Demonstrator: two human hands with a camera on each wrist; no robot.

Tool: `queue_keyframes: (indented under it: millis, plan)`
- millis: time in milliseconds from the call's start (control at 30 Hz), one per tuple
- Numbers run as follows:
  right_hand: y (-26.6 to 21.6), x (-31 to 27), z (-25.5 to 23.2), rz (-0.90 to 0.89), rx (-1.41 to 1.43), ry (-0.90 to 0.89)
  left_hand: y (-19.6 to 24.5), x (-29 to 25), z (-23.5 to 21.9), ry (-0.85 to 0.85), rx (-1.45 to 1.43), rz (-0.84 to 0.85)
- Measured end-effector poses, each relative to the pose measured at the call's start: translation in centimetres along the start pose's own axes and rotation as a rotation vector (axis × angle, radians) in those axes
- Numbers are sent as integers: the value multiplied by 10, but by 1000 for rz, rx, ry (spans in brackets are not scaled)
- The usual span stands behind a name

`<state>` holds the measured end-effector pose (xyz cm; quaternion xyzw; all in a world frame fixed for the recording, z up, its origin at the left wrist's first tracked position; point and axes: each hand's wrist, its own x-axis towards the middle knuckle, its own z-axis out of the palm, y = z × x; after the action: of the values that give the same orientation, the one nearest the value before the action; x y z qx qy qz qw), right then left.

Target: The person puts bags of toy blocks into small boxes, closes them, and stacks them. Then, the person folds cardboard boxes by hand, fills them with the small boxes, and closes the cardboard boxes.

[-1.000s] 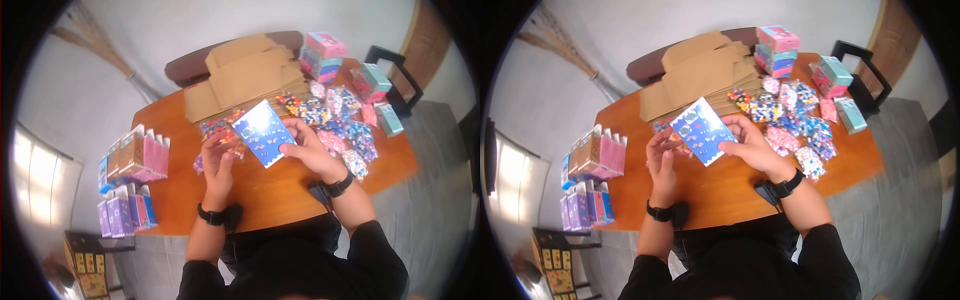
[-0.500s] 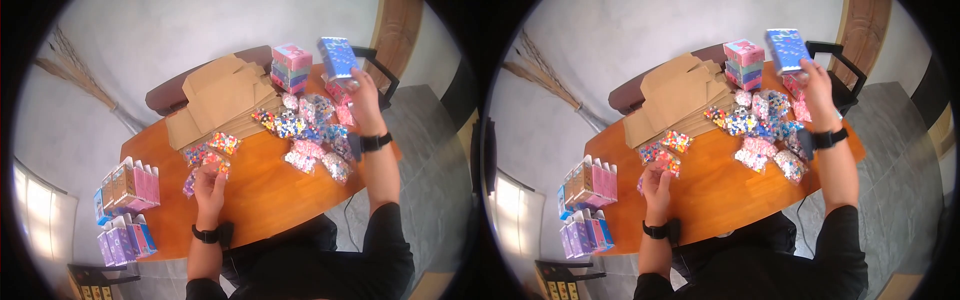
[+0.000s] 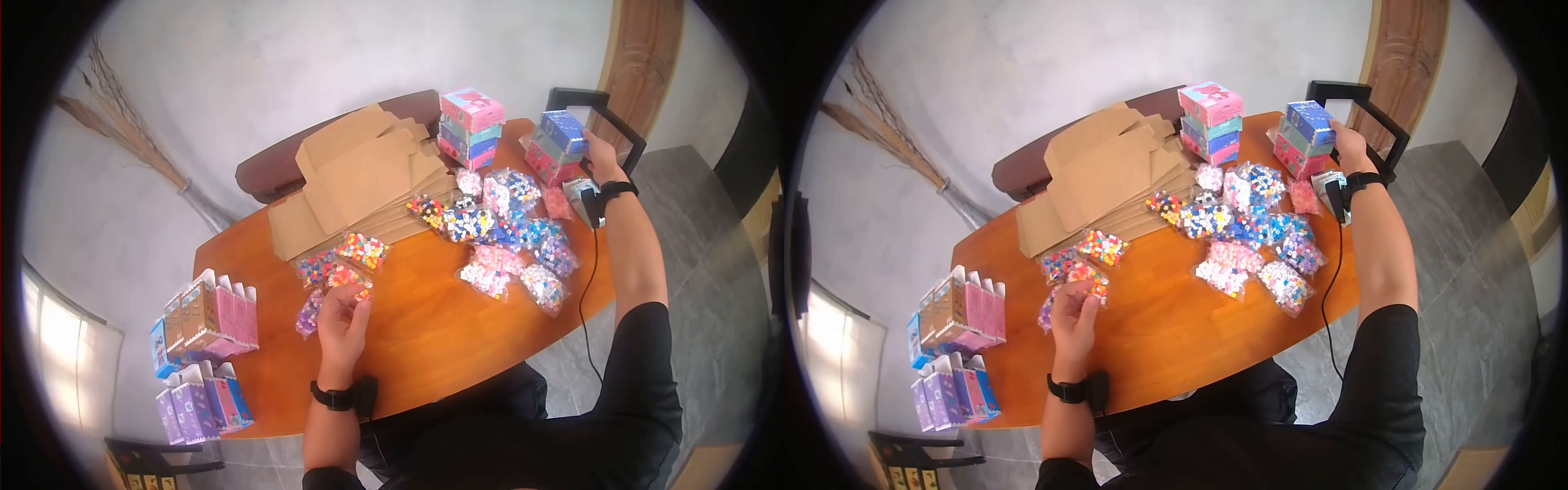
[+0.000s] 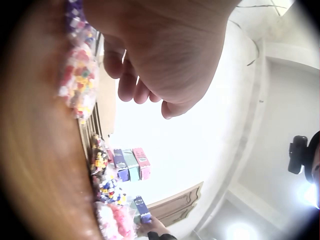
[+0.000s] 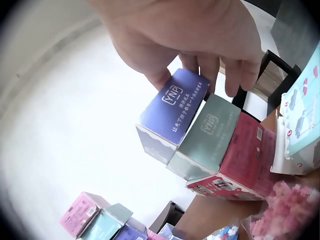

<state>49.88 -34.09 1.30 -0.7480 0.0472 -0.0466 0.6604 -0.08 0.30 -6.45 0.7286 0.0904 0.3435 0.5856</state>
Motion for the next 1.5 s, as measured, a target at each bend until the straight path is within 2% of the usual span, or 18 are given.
queue_keyframes:
  millis: [200, 267, 300, 333, 367, 433, 533, 567, 633, 700, 767, 833, 1000, 1133, 1200, 1333, 1400, 1500]
  plan:
    - [-6, -16, -4, -27, 34, 7, 0, 1, 2, 7, -8, 44]
    - [-10, -21, -2, -183, 71, 82, -1, 1, 3, 12, -2, 42]
    - [12, 24, -3, -362, 15, 162, -1, 1, 2, 14, 2, 47]
    - [13, 29, -5, -477, 70, 23, -5, 1, 2, 38, 46, 42]
    - [1, -3, 15, -580, 135, 206, -7, 0, 2, 72, 60, 30]
    - [-20, -61, 31, -678, 156, 114, -9, 0, 2, 69, 152, 87]
    - [-54, -207, 66, -532, 372, -199, -10, 2, -1, 45, 172, 61]
    - [-41, -220, 75, -419, 522, -423, -9, 2, -1, 73, 188, 47]
    - [-38, -281, 102, -321, 553, -626, -6, 5, -4, 193, 229, 118]
    - [-23, -316, 129, -154, 525, -835, -2, 9, -17, 281, 357, 91]
    - [0, -330, 146, -86, 479, -942, 11, 12, -29, 409, 949, 126]
    - [20, -340, 154, 57, 380, -1106, 4, 11, -37, 428, 988, 41]
    - [36, -344, 152, 174, 284, -1124, 1, 7, -41, 258, 1003, -212]
    - [40, -344, 154, 194, 258, -1124, 4, 6, -38, 237, 963, -226]
    - [38, -346, 153, 190, 256, -1132, 8, 7, -37, 325, 985, -32]
    - [43, -342, 154, 177, 261, -1147, 35, 7, -59, 479, 1018, 96]
    - [43, -342, 155, 186, 261, -1148, 59, 9, -89, 642, 1200, 208]
    - [40, -345, 154, 191, 253, -1154, 86, 9, -127, 864, 1576, 39]
